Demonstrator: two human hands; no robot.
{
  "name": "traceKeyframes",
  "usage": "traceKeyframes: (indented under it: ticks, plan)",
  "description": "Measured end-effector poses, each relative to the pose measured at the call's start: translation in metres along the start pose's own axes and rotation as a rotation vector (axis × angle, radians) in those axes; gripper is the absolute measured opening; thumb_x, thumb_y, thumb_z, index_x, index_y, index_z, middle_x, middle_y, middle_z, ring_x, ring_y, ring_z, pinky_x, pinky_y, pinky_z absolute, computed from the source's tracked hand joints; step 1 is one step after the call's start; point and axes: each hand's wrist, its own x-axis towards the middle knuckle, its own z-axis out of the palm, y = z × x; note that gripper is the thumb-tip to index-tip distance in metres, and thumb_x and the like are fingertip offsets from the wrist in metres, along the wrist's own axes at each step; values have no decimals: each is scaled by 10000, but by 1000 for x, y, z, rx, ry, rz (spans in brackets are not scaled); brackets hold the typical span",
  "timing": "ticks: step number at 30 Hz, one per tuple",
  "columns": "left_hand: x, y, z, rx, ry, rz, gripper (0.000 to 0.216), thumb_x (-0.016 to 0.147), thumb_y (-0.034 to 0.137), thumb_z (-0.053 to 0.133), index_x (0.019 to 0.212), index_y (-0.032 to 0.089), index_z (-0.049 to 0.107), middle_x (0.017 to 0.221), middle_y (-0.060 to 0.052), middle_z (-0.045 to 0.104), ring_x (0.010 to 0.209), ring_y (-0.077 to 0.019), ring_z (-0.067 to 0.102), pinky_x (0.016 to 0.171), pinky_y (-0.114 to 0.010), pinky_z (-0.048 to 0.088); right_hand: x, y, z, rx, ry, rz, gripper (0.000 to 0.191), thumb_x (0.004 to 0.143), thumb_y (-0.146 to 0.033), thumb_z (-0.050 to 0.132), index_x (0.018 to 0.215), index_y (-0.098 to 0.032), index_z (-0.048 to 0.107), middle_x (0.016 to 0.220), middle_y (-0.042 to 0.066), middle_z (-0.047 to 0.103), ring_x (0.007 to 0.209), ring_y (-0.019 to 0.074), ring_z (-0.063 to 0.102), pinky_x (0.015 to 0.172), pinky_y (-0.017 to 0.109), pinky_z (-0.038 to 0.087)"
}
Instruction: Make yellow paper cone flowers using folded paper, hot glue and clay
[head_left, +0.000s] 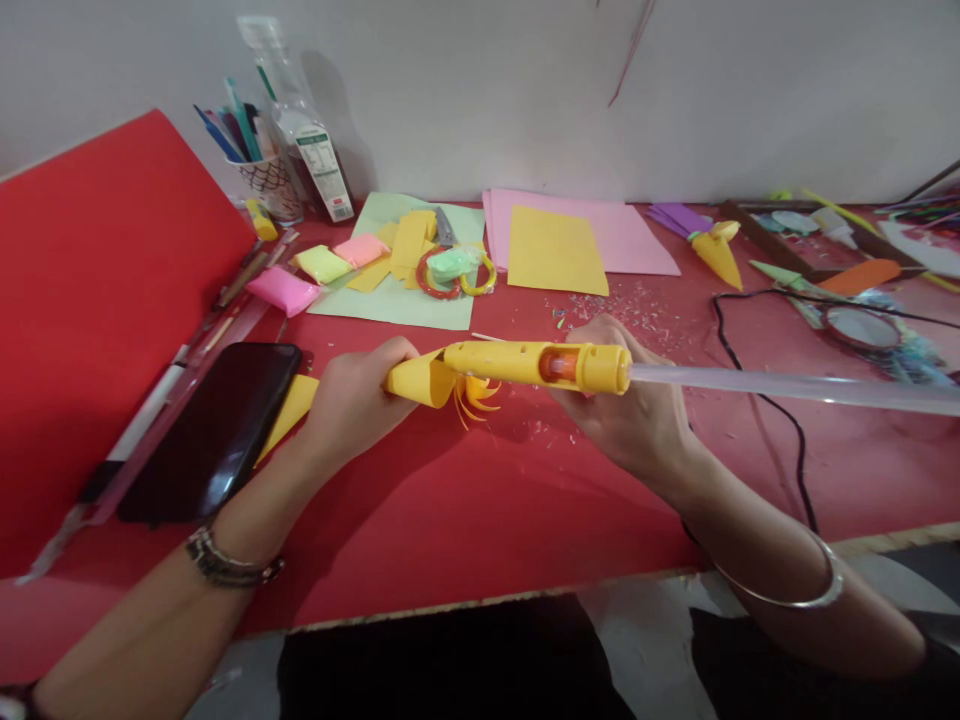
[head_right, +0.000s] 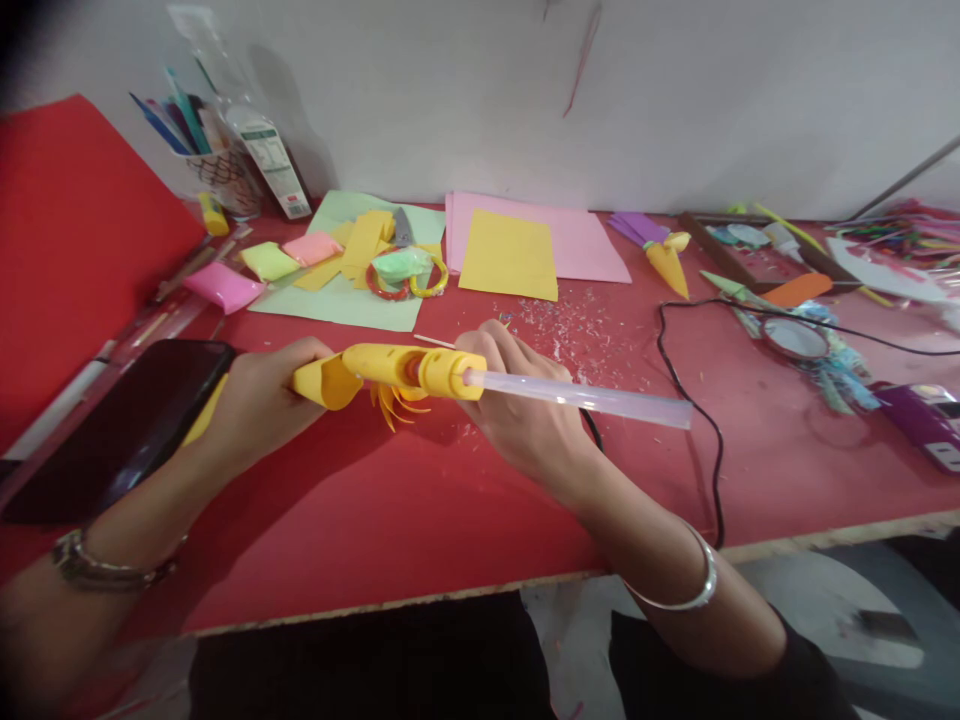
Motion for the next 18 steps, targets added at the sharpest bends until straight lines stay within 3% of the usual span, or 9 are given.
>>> traceKeyframes:
  ticks: [13, 18]
  plan:
    - [1, -6, 4, -38, 6, -13, 57, 674, 232, 498, 666, 177, 487, 523, 51, 503, 448, -82, 433, 446, -177, 260, 3, -2, 1, 28, -33, 21, 55, 767, -213, 467, 774, -161, 485, 691, 13, 556, 514, 110, 482, 407, 222, 313]
    - [2, -10, 5, -84, 25, 135, 75, 727, 242, 468, 719, 170, 486, 624, 24, 548, 525, -87, 460, 478, -176, 307, 4, -2, 2, 22, -2, 49, 91, 736, -239, 527, 766, -165, 483, 695, 21, 547, 582, 132, 514, 428, 224, 341]
